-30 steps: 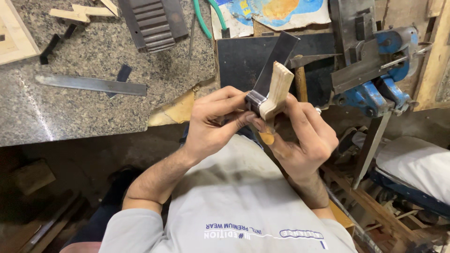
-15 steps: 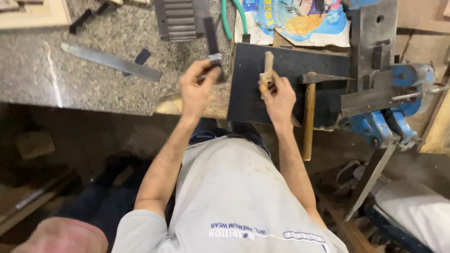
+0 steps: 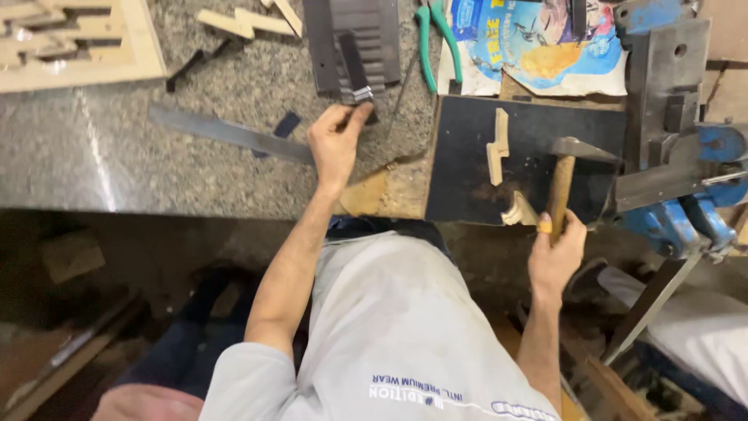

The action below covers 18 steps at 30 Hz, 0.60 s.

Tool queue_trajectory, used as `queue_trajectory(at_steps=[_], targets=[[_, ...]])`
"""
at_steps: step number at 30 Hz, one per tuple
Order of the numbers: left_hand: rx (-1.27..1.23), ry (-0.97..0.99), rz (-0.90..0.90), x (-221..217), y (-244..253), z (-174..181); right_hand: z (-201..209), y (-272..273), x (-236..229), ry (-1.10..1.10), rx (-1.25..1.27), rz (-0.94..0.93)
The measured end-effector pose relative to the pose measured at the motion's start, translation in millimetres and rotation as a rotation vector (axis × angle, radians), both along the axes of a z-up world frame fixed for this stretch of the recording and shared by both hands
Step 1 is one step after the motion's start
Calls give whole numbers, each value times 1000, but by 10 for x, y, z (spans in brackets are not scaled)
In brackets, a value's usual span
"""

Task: The person assembles a small wooden piece with a metal strip by repeatedly hammering the metal into place. They frequently inspect the fit, use a bench vise to hold the assembly, and tap the metal strip with a hammer to secure it.

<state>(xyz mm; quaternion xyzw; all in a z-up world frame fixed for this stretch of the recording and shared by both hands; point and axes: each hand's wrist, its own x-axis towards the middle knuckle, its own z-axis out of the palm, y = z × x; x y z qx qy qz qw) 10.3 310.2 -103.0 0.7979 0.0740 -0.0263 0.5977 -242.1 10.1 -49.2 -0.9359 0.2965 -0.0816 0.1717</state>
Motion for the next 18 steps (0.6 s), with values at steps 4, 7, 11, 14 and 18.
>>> queue_trajectory(at_steps=[4,7,11,14,18], targets=[[-11,-47,-161,144,182,115,698,847,235,-84,645,-363],[-98,-50,-210,186,204,202,1062,1474,413,-173,768,-275],[-186,-12,-240,237,228,186,1018,1955,624,-80,376,-29],[-139,27,-264,215,222,136,959,2070,716,-72,230,137],[-95,20,-292,224,273,111,945,2218,877,-98,168,231]])
